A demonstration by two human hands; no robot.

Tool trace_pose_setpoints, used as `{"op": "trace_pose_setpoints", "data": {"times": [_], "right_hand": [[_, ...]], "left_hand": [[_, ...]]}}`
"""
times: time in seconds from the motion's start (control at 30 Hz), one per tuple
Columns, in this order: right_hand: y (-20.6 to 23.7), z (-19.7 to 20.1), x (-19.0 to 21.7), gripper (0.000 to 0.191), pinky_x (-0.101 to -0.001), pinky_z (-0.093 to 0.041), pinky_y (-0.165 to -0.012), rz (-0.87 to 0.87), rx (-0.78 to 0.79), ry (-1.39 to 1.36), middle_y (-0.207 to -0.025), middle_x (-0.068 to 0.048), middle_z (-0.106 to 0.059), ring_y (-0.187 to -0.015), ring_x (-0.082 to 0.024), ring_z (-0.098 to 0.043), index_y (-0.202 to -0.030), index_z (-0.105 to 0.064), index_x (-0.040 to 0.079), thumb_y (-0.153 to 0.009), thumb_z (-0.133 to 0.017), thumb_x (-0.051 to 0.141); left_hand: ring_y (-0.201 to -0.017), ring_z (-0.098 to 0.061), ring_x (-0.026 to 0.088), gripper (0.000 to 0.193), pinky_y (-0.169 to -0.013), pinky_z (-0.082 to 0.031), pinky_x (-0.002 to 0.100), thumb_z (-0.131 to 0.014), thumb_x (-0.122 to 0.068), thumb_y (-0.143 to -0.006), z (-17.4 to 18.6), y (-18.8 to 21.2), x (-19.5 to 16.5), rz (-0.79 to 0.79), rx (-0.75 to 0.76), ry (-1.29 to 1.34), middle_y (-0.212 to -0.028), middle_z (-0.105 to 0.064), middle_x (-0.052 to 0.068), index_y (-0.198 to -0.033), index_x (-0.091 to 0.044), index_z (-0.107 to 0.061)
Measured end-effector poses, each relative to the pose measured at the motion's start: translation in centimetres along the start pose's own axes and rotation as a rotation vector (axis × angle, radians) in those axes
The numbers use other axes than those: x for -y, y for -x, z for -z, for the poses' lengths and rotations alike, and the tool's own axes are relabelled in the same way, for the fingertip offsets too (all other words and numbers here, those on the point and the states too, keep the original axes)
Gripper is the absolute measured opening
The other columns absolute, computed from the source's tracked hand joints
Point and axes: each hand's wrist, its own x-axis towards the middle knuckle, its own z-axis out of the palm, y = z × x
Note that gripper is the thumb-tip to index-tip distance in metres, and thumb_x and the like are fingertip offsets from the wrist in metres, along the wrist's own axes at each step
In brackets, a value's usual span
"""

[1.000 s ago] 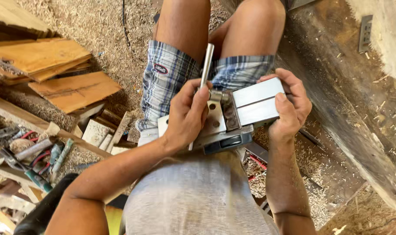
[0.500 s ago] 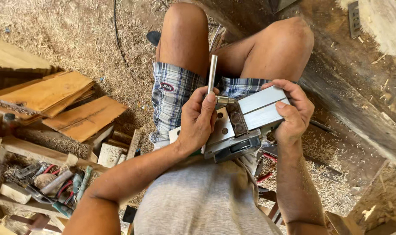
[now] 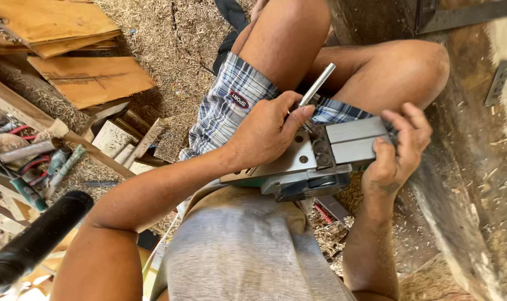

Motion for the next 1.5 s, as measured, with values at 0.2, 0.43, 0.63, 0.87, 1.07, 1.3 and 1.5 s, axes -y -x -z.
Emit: {"op": "trace_pose_setpoints", "data": {"times": [0.2,0.43,0.63,0.87,1.07,1.3,1.5], "right_hand": [[-2.2,1.2,2.1,0.043,-0.0336,-0.043,-0.112,-0.084,0.038,-0.127,-0.141,-0.014,-0.060,-0.127,-0.020,-0.054,-0.128,-0.063,-0.003,-0.088,-0.054,0.008],[-7.1,1.9,3.3,0.089,-0.0471,-0.037,-0.118,0.116,0.492,0.030,-0.154,-0.024,-0.043,-0.143,-0.036,-0.041,-0.145,-0.047,-0.001,-0.084,-0.064,0.062],[-10.0,2.7,2.8,0.130,-0.0537,-0.028,-0.114,0.397,0.946,0.211,-0.154,-0.032,-0.037,-0.144,-0.046,-0.033,-0.153,-0.039,-0.005,-0.060,-0.075,0.077],[-4.6,-0.2,4.9,0.030,-0.0433,-0.043,-0.089,0.183,0.267,0.395,-0.093,-0.010,-0.063,-0.094,-0.027,-0.057,-0.100,-0.069,0.003,-0.108,-0.069,0.032],[-1.4,-2.2,4.0,0.031,-0.0420,-0.043,-0.083,0.027,-0.033,0.379,-0.086,-0.007,-0.062,-0.091,-0.025,-0.056,-0.090,-0.067,0.005,-0.108,-0.082,0.024],[-0.3,-1.9,2.5,0.018,-0.0391,-0.048,-0.085,0.014,-0.191,0.307,-0.092,-0.008,-0.067,-0.093,-0.024,-0.059,-0.089,-0.065,0.002,-0.104,-0.074,0.007],[-0.2,-2.4,2.5,0.014,-0.0417,-0.046,-0.096,0.065,-0.179,0.549,-0.098,-0.006,-0.068,-0.106,-0.027,-0.057,-0.087,-0.066,0.004,-0.098,-0.073,0.007]], "left_hand": [[-0.064,-0.068,0.035,0.035,-0.060,-0.050,0.047,-0.056,-0.034,-0.103,-0.4,-1.7,-1.5,-0.035,0.092,-0.212,-0.068,-0.068,0.017,-0.101,-0.001,-0.064],[-0.062,-0.068,0.035,0.029,-0.060,-0.050,0.047,-0.056,-0.032,-0.103,0.1,-3.0,-1.3,-0.065,0.243,-0.212,-0.068,-0.067,0.018,-0.107,-0.004,-0.063],[-0.073,-0.070,0.036,0.023,-0.064,-0.053,0.044,-0.056,-0.027,-0.106,0.5,-2.8,-0.6,-0.329,0.252,-0.143,-0.080,-0.069,0.017,-0.118,-0.008,-0.062],[-0.063,-0.069,0.036,0.027,-0.054,-0.051,0.050,-0.062,-0.038,-0.100,-1.1,-2.7,0.5,-0.344,0.103,-0.450,-0.073,-0.071,0.012,-0.101,-0.011,-0.056],[-0.060,-0.069,0.036,0.034,-0.050,-0.052,0.050,-0.063,-0.040,-0.096,-2.2,-4.1,1.3,-0.371,0.142,-0.626,-0.073,-0.072,0.010,-0.102,-0.009,-0.051],[-0.060,-0.067,0.038,0.039,-0.052,-0.051,0.052,-0.065,-0.035,-0.092,-3.9,-5.1,1.0,-0.483,0.158,-0.636,-0.070,-0.069,0.015,-0.111,-0.005,-0.048],[-0.058,-0.067,0.034,0.037,-0.050,-0.050,0.049,-0.073,-0.043,-0.088,-2.5,-5.3,2.0,-0.555,0.067,-0.582,-0.065,-0.067,0.011,-0.082,-0.009,-0.057]]}}
